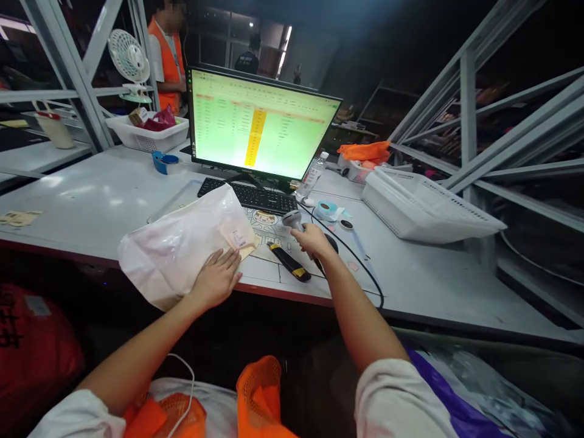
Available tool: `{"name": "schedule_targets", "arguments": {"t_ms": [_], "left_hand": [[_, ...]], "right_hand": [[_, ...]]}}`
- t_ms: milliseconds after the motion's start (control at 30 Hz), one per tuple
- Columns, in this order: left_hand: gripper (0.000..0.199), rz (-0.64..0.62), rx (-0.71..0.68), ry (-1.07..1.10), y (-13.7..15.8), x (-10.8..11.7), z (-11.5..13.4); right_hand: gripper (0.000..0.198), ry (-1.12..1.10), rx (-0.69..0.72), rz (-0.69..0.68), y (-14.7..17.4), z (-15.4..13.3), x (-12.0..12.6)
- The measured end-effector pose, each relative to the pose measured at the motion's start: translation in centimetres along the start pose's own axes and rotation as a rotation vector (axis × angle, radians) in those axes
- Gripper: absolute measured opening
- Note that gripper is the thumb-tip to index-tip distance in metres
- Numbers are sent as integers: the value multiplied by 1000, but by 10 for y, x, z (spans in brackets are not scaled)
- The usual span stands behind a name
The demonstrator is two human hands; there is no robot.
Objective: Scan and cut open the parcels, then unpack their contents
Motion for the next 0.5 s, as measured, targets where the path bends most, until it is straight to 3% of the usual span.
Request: {"name": "schedule_targets", "arguments": {"t_ms": [100,167,267,367,500], "left_hand": [[56,-6,0,19,-4,1,-3],[56,-8,7,38,-6,3,-5],[55,-5,8,76,-7,3,-5],[52,-3,5,97,-5,2,-4],[52,2,18,141,-6,-1,-6]], "right_hand": [[33,-192,203,-182,29,-27,12],[34,-175,336,-270,51,-48,14],[34,-90,484,-283,73,-72,11],[35,-69,510,-303,77,-81,3],[35,-98,457,-313,63,-72,-3]]}}
Point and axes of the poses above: each hand's wrist, its own y-axis away from the middle knuckle, its own x-axis out of the back of the hand, z = x × y, the point moved 4 cm from there along -y, towards the middle knuckle, and after that the axes turned 12 degrees about x, right-handed, at the moved point
